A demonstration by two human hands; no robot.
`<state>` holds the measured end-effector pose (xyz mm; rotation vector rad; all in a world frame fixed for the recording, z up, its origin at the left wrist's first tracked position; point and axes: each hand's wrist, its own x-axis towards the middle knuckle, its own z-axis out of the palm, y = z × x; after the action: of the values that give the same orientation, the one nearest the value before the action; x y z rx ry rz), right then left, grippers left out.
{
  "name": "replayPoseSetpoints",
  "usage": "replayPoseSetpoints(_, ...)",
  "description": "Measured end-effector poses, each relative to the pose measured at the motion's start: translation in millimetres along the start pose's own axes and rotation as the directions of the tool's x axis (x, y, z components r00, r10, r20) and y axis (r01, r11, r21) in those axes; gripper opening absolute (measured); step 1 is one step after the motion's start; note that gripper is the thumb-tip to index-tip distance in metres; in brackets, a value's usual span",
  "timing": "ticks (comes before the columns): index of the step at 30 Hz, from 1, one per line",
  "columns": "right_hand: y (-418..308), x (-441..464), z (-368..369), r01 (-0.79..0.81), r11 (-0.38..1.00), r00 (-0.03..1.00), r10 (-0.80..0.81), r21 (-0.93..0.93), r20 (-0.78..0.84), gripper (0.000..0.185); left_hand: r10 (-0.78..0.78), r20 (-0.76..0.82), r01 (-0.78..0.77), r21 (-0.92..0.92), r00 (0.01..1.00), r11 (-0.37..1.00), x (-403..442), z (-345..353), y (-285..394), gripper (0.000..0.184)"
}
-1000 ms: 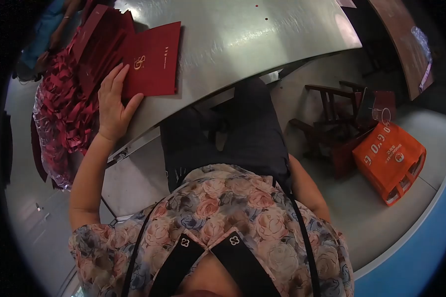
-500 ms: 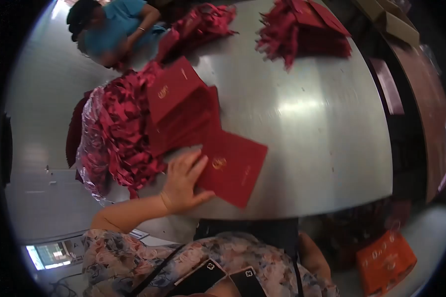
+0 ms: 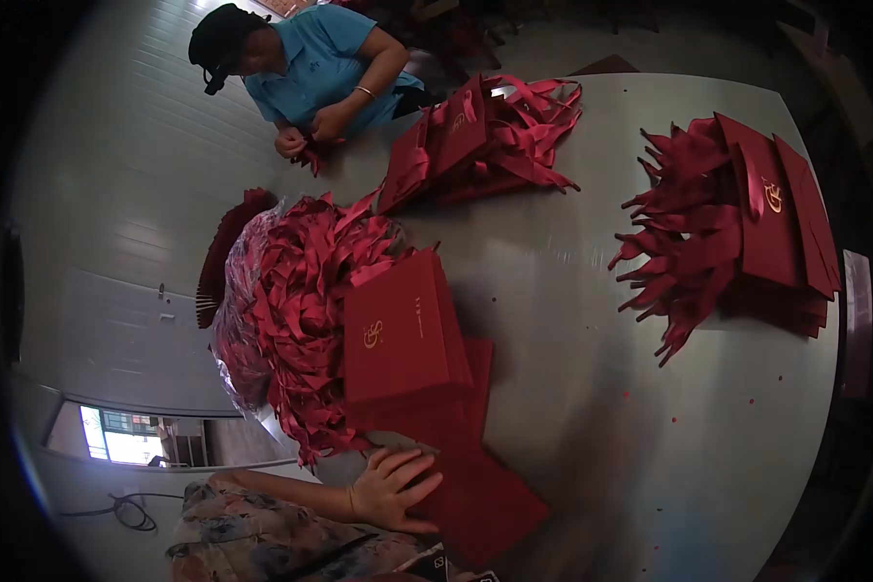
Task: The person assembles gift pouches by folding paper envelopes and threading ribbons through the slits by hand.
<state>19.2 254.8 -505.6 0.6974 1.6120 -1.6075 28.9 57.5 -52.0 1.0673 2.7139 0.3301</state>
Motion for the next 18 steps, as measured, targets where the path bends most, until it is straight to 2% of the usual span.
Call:
replayPoseSetpoints(7,39,-31,-43,-0.062,0.998,0.998,0.062,0.026,0.026,0.036,-0.002,-0.027,0.002,0.002,1.000,1.000,1,-2,3,0.079)
replayPoseSetpoints(10,50,-53,-64,-0.048,0.998,0.999,0.048,0.043,0.010,0.036,0.010,-0.015,-0.010,0.015,1.000,1.000,-2,-4,5,0.079)
replayPoseSetpoints(13,60,-84,-77,-0.006,0.997,1.000,0.008,0.081,-0.020,0.036,0.042,-0.071,-0.039,0.055,0.997,0.998,-6,-1,6,0.078)
replayPoseSetpoints(18,178,-220,-97,-0.060,0.968,0.983,0.100,0.244,-0.156,0.037,0.098,-0.200,-0.082,0.088,0.975,0.993,-12,7,10,0.076)
